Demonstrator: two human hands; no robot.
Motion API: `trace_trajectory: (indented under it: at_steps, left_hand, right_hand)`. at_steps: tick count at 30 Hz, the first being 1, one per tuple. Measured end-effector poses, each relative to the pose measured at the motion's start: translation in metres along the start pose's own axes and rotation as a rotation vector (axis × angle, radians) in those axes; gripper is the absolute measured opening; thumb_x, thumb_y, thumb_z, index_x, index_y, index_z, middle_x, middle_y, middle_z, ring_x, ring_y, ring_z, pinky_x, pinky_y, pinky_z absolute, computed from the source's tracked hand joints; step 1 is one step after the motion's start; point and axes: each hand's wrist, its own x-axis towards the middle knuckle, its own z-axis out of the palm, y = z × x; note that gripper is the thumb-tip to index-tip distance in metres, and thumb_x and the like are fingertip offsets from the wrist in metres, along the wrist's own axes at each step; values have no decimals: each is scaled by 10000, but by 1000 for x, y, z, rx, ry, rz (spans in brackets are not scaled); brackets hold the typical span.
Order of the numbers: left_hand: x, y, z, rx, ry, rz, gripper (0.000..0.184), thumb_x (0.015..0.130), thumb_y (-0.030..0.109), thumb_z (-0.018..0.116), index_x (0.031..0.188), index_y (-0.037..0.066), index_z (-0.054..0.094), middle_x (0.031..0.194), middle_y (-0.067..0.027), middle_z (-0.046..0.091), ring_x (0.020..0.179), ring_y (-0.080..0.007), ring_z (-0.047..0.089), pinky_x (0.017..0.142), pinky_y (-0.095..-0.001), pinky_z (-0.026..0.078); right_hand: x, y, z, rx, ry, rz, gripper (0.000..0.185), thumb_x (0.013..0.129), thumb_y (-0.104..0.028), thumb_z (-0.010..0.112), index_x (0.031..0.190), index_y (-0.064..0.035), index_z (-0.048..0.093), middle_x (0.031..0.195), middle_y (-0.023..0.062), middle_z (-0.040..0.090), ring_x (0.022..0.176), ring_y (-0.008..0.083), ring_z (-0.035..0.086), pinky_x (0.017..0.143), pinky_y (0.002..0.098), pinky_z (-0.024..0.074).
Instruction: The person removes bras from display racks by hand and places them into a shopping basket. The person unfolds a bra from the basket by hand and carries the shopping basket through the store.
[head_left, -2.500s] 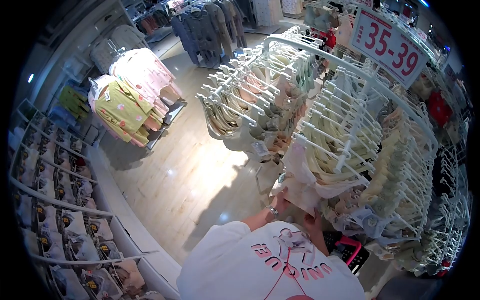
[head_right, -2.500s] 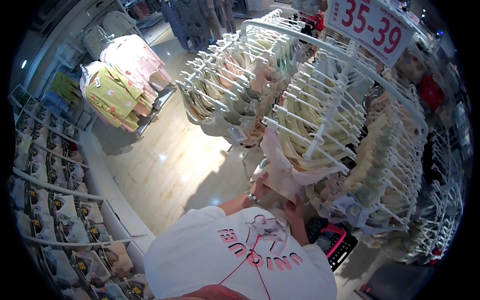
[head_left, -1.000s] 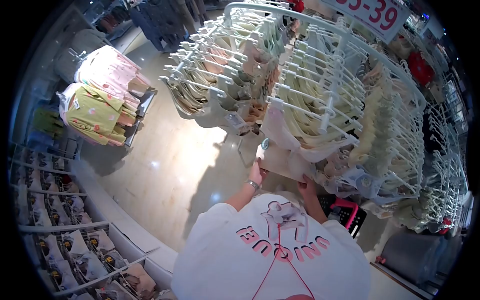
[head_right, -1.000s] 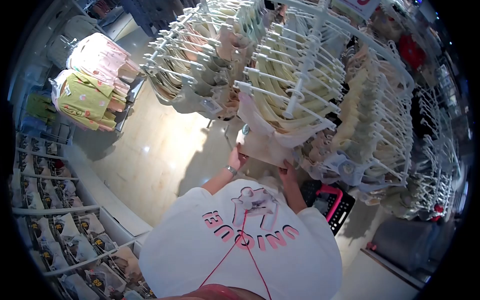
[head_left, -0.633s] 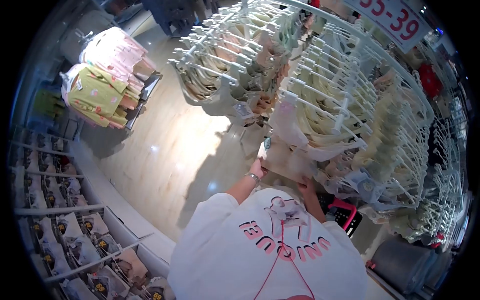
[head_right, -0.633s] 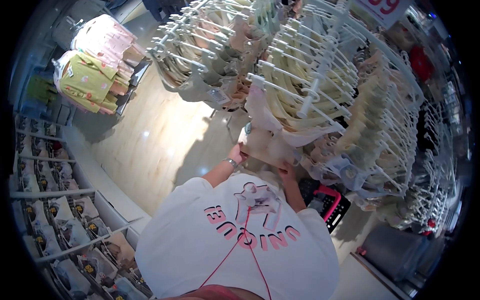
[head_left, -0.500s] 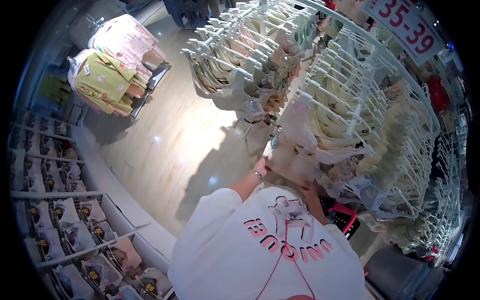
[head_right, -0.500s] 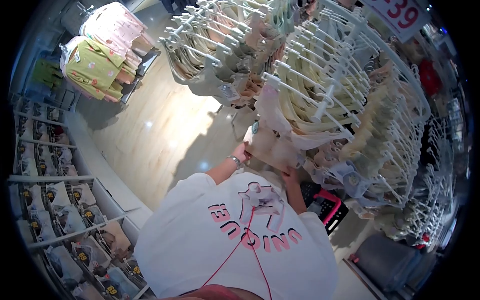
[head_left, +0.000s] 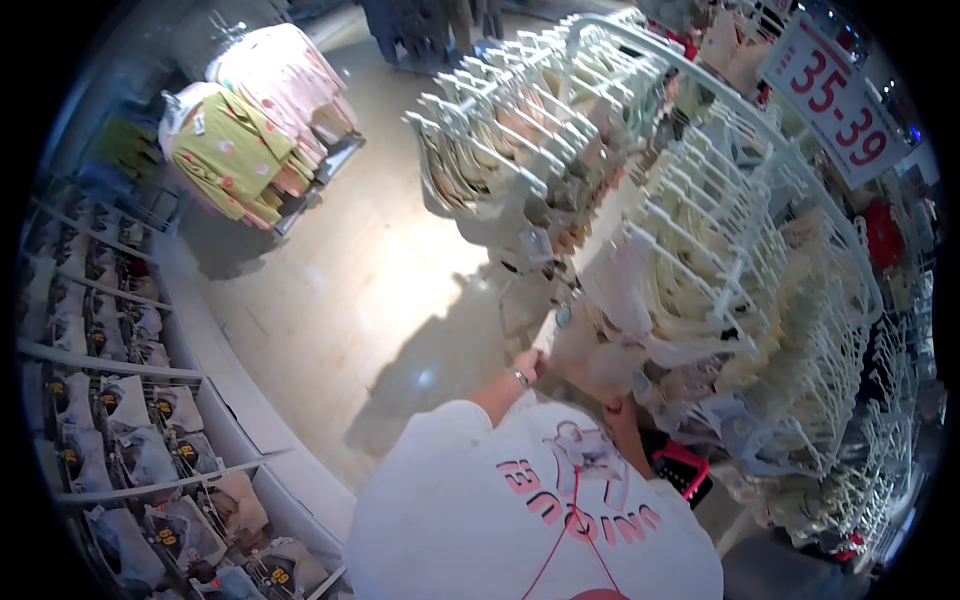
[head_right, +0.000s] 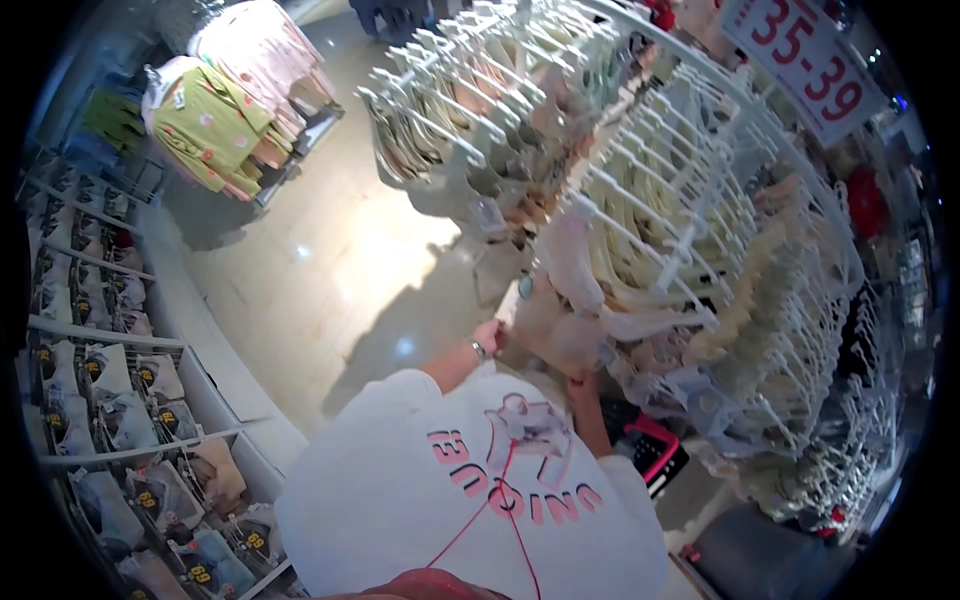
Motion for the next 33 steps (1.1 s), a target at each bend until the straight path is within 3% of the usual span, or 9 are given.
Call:
trace_trajectory:
  at_steps: [1, 3, 6, 15, 19, 21, 28, 30, 33]
  left_hand:
    - [-63, 16, 16, -4, 34, -17, 57, 799, 65, 522, 840, 52, 559, 755, -63, 580, 597, -210, 580, 460, -315, 477]
    - [-30, 16, -4, 244, 31, -68, 77, 835, 137, 503, 795, 118, 566, 724, -38, 594, 609, -188, 579, 500, -314, 468]
    - [-81, 22, 15, 326, 104, -57, 95, 840, 145, 495, 778, 134, 565, 718, -21, 586, 617, -167, 567, 545, -321, 441]
    - [-96, 26, 17, 329, 86, -47, 134, 847, 144, 467, 783, 145, 585, 710, -2, 596, 629, -159, 570, 562, -328, 435]
    - [-87, 26, 9, 308, 50, -64, 164, 856, 156, 453, 797, 147, 605, 720, -3, 624, 648, -158, 594, 541, -322, 446]
    - [-78, 24, 5, 302, 33, -75, 161, 856, 161, 447, 814, 158, 603, 727, 4, 630, 649, -152, 598, 538, -320, 436]
    - [-81, 27, 7, 263, 84, -143, 84, 835, 226, 565, 824, 144, 578, 729, -12, 623, 653, -171, 603, 590, -345, 441]
    - [-93, 29, 13, 324, 93, -186, 87, 825, 232, 586, 821, 146, 574, 734, -14, 621, 687, -187, 605, 654, -377, 437]
    - [-117, 33, 23, 415, 85, -201, 78, 814, 226, 602, 819, 153, 575, 738, -19, 621, 734, -204, 604, 718, -410, 412]
  right_hand:
    - [21, -7, -27, -20, -181, 67, 211, 719, 15, 492, 576, -91, 379, 491, 28, 362, 443, 144, 379, 478, 294, 371]
    - [26, -6, -29, -25, 58, 7, 137, 720, 18, 486, 620, -65, 441, 572, 57, 445, 537, 166, 460, 557, 310, 432]
    - [25, -2, -23, -8, 207, -91, 155, 627, 34, 485, 589, -89, 399, 533, 19, 413, 458, 161, 403, 478, 273, 393]
    - [45, -3, -55, -267, -77, -124, 45, 694, -23, 522, 693, -65, 505, 648, 32, 514, 540, 156, 486, 539, 266, 443]
    - [85, -9, -87, -367, -91, -163, 109, 727, -2, 522, 832, -31, 529, 826, 62, 559, 762, 184, 552, 740, 305, 466]
    - [51, -7, -49, -94, 164, -16, 155, 715, 15, 531, 858, -43, 544, 852, 61, 570, 774, 168, 557, 704, 287, 465]
    - [111, 1, -108, -496, -28, -213, 115, 702, -88, 585, 813, -70, 562, 738, 43, 558, 694, 152, 546, 589, 267, 457]
    - [86, 7, -87, -345, 0, -169, 96, 697, -111, 585, 784, -78, 561, 702, 43, 544, 647, 158, 538, 563, 278, 457]
    - [40, 8, -37, -30, 318, -98, 124, 617, -33, 543, 603, -121, 458, 564, 35, 441, 478, 172, 469, 387, 296, 386]
